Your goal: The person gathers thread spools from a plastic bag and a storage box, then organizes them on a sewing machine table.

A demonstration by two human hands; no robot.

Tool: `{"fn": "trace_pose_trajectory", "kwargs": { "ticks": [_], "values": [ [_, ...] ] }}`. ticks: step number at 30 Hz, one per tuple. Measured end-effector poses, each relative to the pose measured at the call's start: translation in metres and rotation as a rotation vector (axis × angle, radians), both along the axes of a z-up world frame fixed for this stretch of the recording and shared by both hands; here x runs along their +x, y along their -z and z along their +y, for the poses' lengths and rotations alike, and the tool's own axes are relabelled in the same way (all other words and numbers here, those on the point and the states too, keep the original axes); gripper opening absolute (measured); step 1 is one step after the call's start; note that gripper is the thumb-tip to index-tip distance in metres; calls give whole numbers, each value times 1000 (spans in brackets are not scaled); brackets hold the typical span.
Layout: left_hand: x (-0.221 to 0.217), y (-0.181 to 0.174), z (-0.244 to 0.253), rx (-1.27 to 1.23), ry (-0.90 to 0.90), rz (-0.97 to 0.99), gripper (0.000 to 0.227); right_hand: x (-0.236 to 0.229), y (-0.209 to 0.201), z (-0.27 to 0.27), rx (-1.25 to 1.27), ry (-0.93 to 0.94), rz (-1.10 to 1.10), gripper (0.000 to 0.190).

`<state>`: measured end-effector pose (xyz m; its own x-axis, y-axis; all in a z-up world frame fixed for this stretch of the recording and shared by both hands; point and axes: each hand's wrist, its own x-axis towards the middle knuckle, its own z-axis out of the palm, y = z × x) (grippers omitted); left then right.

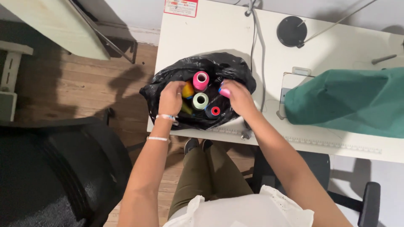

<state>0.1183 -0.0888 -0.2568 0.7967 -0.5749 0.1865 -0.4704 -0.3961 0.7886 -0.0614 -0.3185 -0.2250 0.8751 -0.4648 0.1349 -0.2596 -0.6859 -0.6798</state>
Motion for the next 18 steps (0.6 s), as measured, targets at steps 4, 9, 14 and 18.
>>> {"fn": "trace_pose_trajectory", "kwargs": {
  "ticks": [4, 9, 14, 18],
  "values": [
    [14, 24, -27, 402, -25, 181, 31, 18, 20, -59, -278, 31, 286, 35],
    [11, -26, -49, 511, -76, 323, 53, 27, 21, -100, -167, 171, 293, 35],
    [7, -33, -66, 788, 9, 310, 83, 24, -7, -84, 291, 255, 365, 96],
    [5, -35, -61, 788, -19, 311, 105, 17, -16, -74, 529, 238, 256, 99]
  ]
}}
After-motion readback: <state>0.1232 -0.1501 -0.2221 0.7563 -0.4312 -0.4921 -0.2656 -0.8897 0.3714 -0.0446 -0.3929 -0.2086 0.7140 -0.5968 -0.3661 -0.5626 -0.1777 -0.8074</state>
